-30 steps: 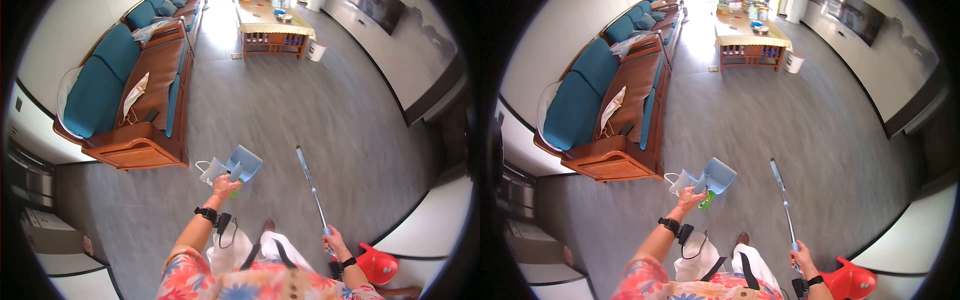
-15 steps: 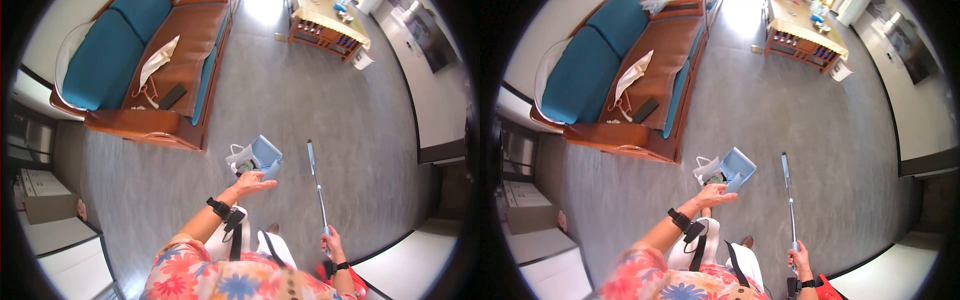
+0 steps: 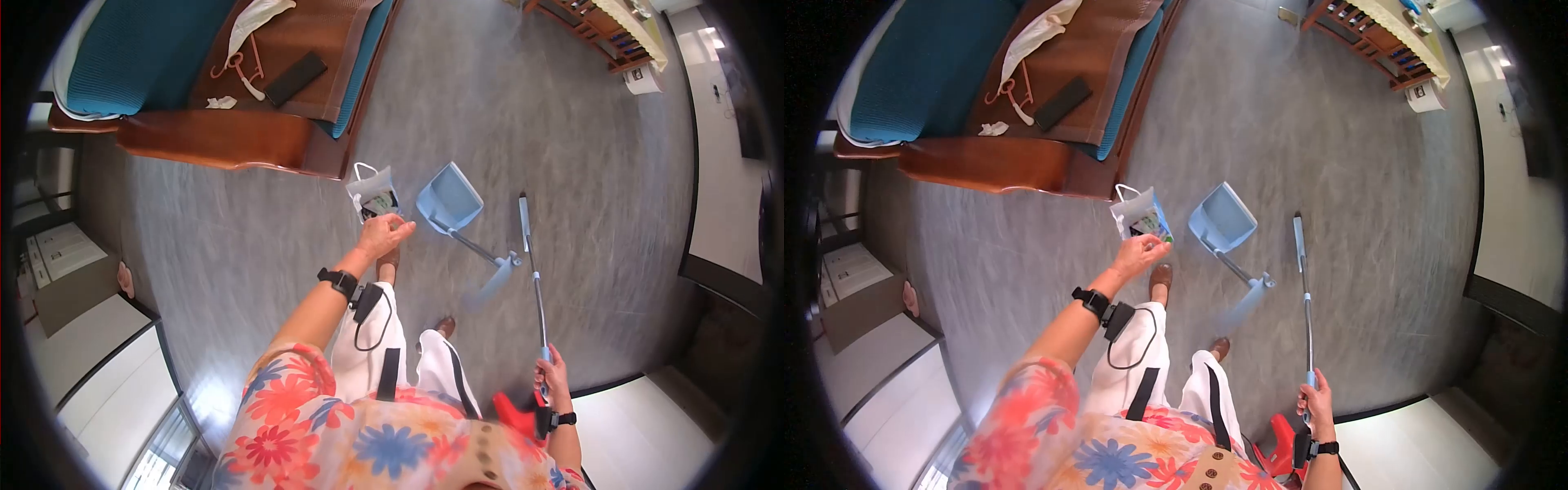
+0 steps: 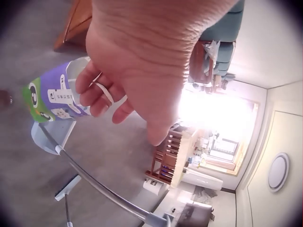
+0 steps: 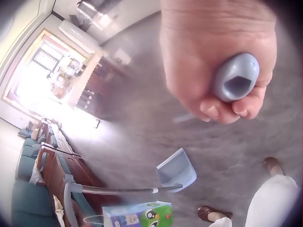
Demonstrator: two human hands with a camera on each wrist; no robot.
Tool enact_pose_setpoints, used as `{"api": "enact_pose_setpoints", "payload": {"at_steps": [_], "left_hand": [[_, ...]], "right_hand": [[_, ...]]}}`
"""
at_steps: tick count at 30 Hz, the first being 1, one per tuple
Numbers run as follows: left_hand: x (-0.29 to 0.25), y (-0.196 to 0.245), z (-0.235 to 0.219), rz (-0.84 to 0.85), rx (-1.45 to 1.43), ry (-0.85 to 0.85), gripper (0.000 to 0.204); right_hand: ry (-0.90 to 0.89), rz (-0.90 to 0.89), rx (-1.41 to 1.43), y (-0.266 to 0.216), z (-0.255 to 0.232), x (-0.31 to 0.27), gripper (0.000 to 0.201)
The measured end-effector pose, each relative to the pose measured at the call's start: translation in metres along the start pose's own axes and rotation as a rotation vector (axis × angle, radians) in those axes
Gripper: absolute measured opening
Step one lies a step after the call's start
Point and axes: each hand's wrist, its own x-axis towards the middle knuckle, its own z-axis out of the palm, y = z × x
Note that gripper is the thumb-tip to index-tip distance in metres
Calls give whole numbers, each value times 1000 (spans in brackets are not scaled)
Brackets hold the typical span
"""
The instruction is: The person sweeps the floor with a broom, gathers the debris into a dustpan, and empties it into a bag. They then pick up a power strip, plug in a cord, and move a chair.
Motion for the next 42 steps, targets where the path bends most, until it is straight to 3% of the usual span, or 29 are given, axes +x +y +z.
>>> {"api": "enact_pose_setpoints", "payload": {"at_steps": [5, 6, 8, 12, 13, 17, 19, 20, 23, 25, 27, 30, 32, 36, 38, 42], "left_hand": [[50, -88, 15, -149, 96, 59, 49], [68, -126, 14, -217, 138, 43, 48], [74, -153, 23, -312, 150, 7, 47], [76, -166, 22, -402, 87, -28, 42], [77, -184, 22, -388, 65, -5, 42], [76, -169, 17, -354, 36, -29, 45], [68, -162, 17, -148, 266, 194, 44], [62, -168, 15, -137, 270, 200, 44], [36, -147, 11, -139, 286, 326, 44], [11, -122, 6, -193, -20, 200, 43], [-20, -90, 11, -184, -72, 159, 40], [-71, 19, 23, -160, -208, 145, 37], [-93, 85, 37, -184, -391, 42, 38], [-108, 161, 81, -115, -265, 42, 51], [-105, 163, 102, -24, 78, 154, 52], [-108, 169, 112, -98, 311, 321, 45]], "right_hand": [[62, 51, -59, -12, 14, -3, 70], [38, 36, -42, 4, 30, 23, 70], [55, 42, -122, -1, 30, 25, 69], [91, 59, -152, -28, 45, 5, 67], [84, 48, -142, -8, 55, 19, 67], [56, 9, -184, -30, 46, 10, 67], [35, -15, -204, -39, 39, 10, 67], [34, -28, -215, -31, 45, 13, 67], [-2, -46, -231, -50, 25, 12, 69], [-24, -52, -217, -63, 8, 13, 72], [-104, -69, -339, -80, -9, 3, 68], [-181, -55, -329, -101, -55, 11, 67], [-324, -56, -322, -119, -85, 24, 67], [-447, 0, -353, -158, -133, 29, 67], [-555, 9, -495, -168, -142, 32, 68], [-659, -8, -746, -192, -126, 57, 67]]}}
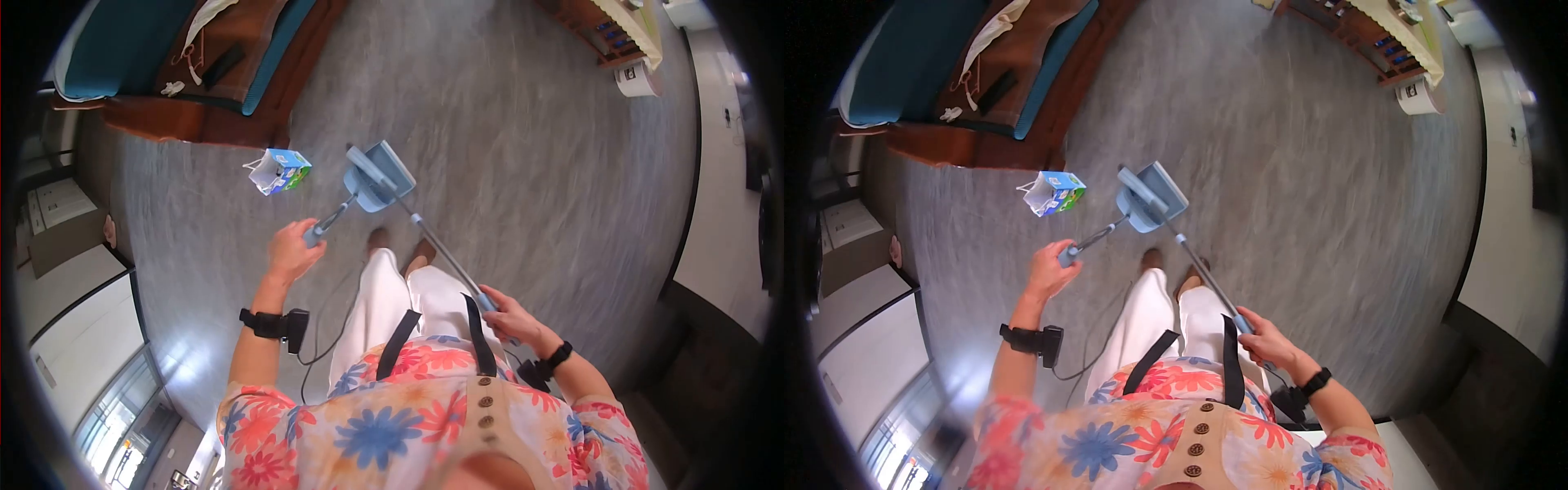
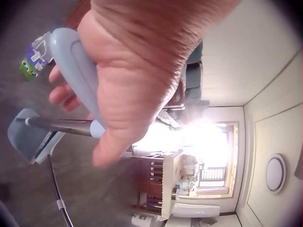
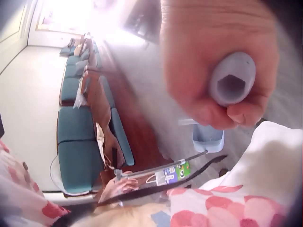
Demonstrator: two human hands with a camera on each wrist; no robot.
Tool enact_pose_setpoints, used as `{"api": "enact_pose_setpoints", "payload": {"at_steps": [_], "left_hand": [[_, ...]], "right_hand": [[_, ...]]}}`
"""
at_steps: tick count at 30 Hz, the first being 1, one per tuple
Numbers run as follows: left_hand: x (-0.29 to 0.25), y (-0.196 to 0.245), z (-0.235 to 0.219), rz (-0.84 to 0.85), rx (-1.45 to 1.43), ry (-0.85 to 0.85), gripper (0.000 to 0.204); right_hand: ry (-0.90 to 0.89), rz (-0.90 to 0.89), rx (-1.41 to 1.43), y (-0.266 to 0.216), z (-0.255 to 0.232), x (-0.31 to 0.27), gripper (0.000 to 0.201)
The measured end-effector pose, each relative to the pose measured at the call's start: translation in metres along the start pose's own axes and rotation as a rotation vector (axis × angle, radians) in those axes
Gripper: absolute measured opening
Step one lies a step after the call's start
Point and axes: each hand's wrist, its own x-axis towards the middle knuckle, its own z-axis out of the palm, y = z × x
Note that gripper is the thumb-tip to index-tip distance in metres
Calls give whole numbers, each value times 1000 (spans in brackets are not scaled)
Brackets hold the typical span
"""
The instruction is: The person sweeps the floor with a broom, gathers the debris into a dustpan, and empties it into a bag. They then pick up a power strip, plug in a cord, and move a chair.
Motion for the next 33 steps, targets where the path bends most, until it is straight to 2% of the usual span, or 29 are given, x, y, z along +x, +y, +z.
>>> {"api": "enact_pose_setpoints", "payload": {"at_steps": [1, 4, 6, 8, 9, 13, 17, 19, 22, 24, 25, 27, 28, 31, 33], "left_hand": [[-1, -1, 0, -9, 12, 4, 40], [3, -5, 5, 36, -7, 56, 33], [1, -4, 8, 66, -55, 97, 31], [8, -1, 4, 91, -6, 73, 31], [11, -1, 4, 112, -12, 88, 31], [5, -12, 7, 106, -39, 74, 31], [7, 0, -12, -59, 54, -87, 42], [10, 8, -21, -170, 79, -198, 52], [22, 4, -22, -256, 75, -219, 61], [45, 28, -36, -427, 116, -120, 63], [62, 42, -39, -426, 113, -114, 63], [119, 112, -63, -344, -86, 186, 57], [146, 150, -83, -224, -54, 283, 50], [222, 284, -184, 107, 175, 609, 30], [248, 355, -258, 188, 196, 754, 24]], "right_hand": [[-31, -26, -117, -8, -3, 5, 66], [-82, -56, -158, -12, -14, 4, 65], [-98, -46, -174, -27, -30, -25, 66], [-123, 52, -201, -59, -42, -65, 65], [-130, 46, -107, -58, -53, -76, 63], [-106, 56, -65, -84, -81, -99, 59], [-55, 21, -48, -124, -120, -92, 61], [15, -15, -41, -145, -156, -89, 63], [86, -27, -59, -187, -221, -88, 65], [103, -38, -110, -221, -263, -82, 67], [123, -46, -117, -238, -283, -83, 67], [145, -61, -141, -272, -320, -84, 67], [161, -70, -163, -288, -337, -83, 67], [183, -106, -169, -344, -378, -73, 66], [185, -121, -161, -385, -399, -61, 66]]}}
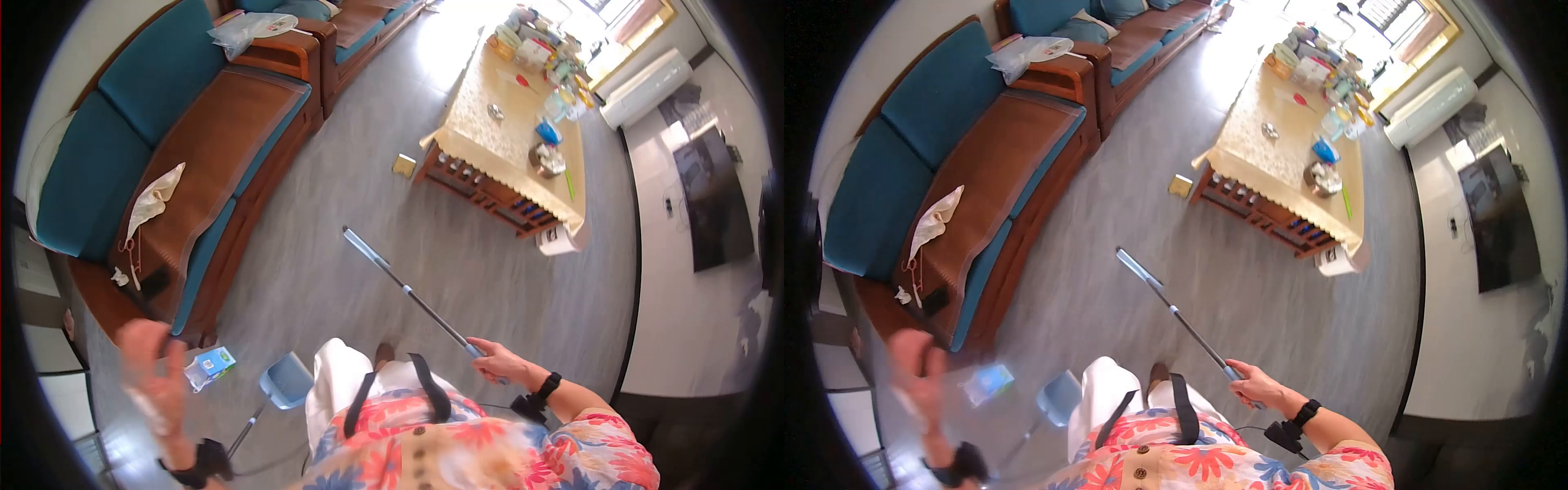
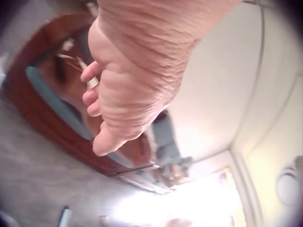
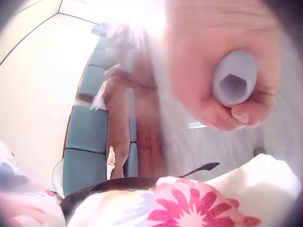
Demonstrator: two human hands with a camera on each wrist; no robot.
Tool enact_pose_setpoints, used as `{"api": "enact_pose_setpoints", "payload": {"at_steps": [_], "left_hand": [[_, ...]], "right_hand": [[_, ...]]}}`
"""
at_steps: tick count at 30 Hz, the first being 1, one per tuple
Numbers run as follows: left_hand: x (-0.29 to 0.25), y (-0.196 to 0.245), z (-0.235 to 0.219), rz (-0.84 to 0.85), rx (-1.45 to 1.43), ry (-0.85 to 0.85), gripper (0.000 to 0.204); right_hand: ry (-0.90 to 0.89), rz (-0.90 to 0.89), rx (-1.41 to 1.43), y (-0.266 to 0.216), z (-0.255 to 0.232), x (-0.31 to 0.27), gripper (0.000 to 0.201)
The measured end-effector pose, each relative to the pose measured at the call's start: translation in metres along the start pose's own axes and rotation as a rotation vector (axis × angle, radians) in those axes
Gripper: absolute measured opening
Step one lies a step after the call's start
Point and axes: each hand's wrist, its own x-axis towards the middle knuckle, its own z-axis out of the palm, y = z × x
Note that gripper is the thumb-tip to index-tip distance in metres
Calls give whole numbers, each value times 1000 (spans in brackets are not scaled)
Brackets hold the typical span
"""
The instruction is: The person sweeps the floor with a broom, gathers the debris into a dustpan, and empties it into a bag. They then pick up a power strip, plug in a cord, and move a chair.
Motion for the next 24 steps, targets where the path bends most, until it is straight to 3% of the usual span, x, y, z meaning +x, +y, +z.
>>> {"api": "enact_pose_setpoints", "payload": {"at_steps": [1, 3, 4, 6, 7, 9, 11, 14, 20, 22, 24], "left_hand": [[34, 15, -19, 29, 33, 44, 23], [99, 39, -43, 278, 93, 247, 22], [126, 55, -60, 260, 86, 253, 22], [181, 88, -97, 422, 275, 39, 33], [216, 98, -91, 513, 362, -65, 40], [296, 105, -55, 520, 297, -34, 39], [324, 68, -61, 582, 247, 27, 37], [412, 69, -35, 701, 200, 73, 34], [532, 90, 29, 741, 307, 359, 27], [566, 117, 61, 774, 225, 298, 26], [616, 131, 87, 775, 169, 216, 24]], "right_hand": [[-20, -18, 26, -17, -9, 11, 66], [-35, -27, 29, -57, -28, 31, 66], [-30, -37, 32, -78, -36, 42, 66], [-10, -45, 38, -114, -46, 62, 66], [-10, -68, 82, -132, -49, 71, 66], [18, -88, 124, -171, -65, 74, 65], [30, -68, 138, -206, -69, 87, 65], [59, -93, 171, -234, -95, 111, 65], [84, -226, 248, -308, -168, 182, 68], [106, -215, 276, -323, -184, 205, 68], [74, -203, 352, -383, -211, 228, 69]]}}
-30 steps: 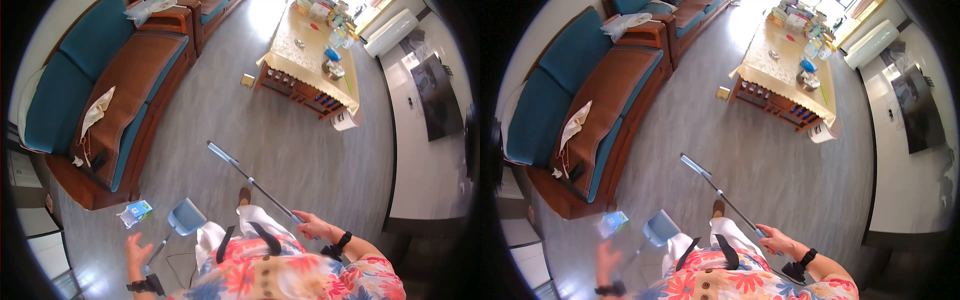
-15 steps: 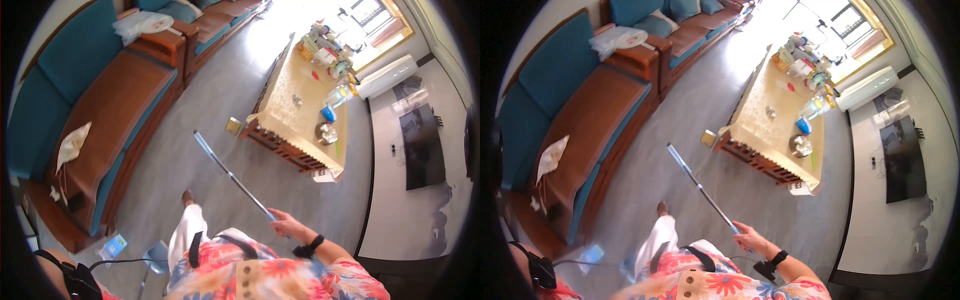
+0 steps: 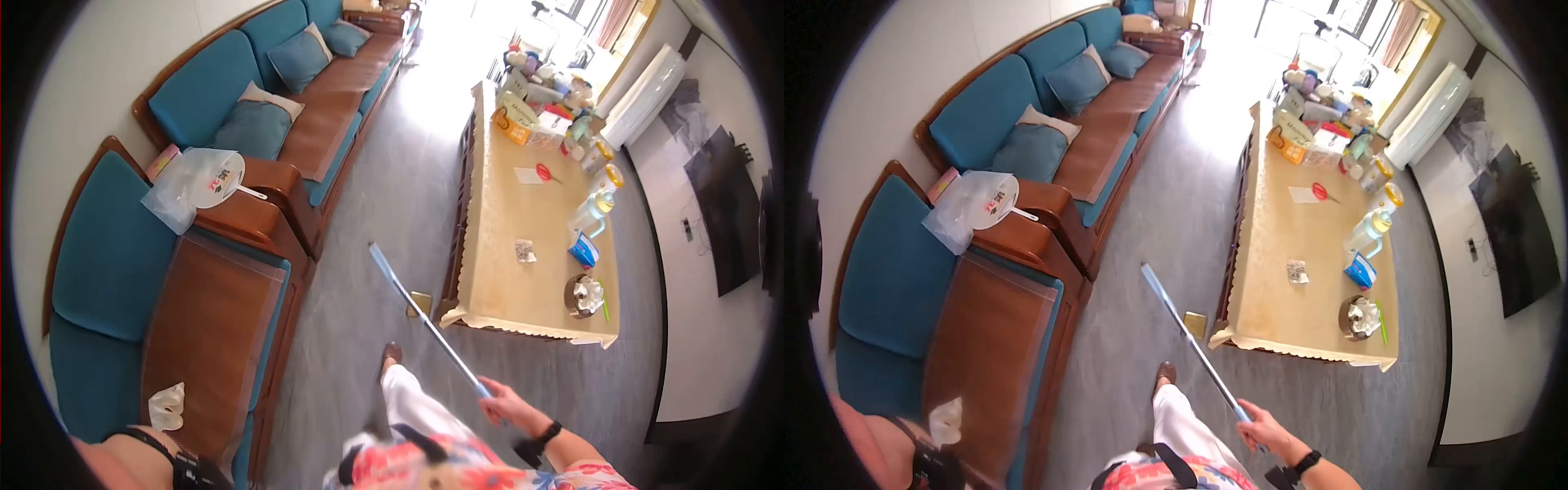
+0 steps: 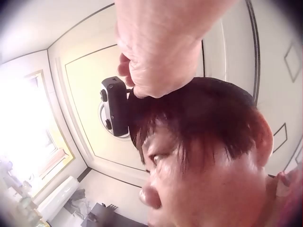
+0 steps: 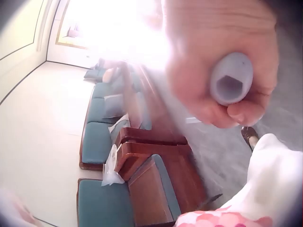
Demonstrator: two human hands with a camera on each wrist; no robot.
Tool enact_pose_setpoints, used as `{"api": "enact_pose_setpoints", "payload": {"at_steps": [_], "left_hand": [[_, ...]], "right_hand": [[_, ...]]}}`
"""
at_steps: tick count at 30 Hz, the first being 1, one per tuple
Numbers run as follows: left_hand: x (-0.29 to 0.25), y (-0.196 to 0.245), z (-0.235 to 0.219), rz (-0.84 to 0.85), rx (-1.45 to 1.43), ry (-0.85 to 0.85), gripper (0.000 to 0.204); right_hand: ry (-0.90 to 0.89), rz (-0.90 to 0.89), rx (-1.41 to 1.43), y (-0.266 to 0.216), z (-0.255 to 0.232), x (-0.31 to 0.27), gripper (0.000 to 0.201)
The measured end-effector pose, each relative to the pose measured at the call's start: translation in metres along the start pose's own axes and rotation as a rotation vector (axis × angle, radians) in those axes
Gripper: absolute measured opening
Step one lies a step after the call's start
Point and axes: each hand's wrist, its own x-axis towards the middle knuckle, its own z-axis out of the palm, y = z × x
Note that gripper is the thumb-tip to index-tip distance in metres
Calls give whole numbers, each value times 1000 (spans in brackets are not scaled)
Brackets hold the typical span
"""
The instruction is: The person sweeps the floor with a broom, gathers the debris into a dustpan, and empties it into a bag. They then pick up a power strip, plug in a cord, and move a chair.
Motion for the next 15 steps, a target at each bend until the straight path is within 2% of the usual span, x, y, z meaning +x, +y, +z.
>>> {"api": "enact_pose_setpoints", "payload": {"at_steps": [3, 5, 7, 8, 9, 10, 11, 12, 13, 14, 15], "left_hand": [[55, -32, 45, 13, -52, 17, 22], [82, -53, 78, -13, -96, 45, 20], [106, -68, 105, -42, -162, 23, 20], [115, -80, 123, -38, -184, 24, 19], [135, -76, 136, -30, -194, 44, 19], [134, -98, 167, -3, -251, 99, 10], [132, -120, 200, 27, -309, 150, 24], [147, -119, 222, -163, -321, 49, 16], [144, -137, 268, -170, -400, 160, 11], [150, -148, 302, -253, -410, 79, 8], [152, -155, 337, -425, -441, 13, 14]], "right_hand": [[7, 30, 77, -76, -6, 45, 69], [28, 60, 33, -122, -19, 75, 68], [-32, -17, 5, -159, -27, 101, 70], [-20, 14, 153, -173, -34, 119, 72], [-23, 3, 160, -192, -38, 136, 72], [-16, 3, 185, -211, -43, 153, 73], [-9, 4, 213, -229, -48, 171, 73], [-1, -1, 226, -243, -54, 192, 73], [-1, -10, 237, -262, -59, 210, 73], [22, -9, 253, -281, -63, 227, 73], [49, -5, 271, -298, -67, 243, 73]]}}
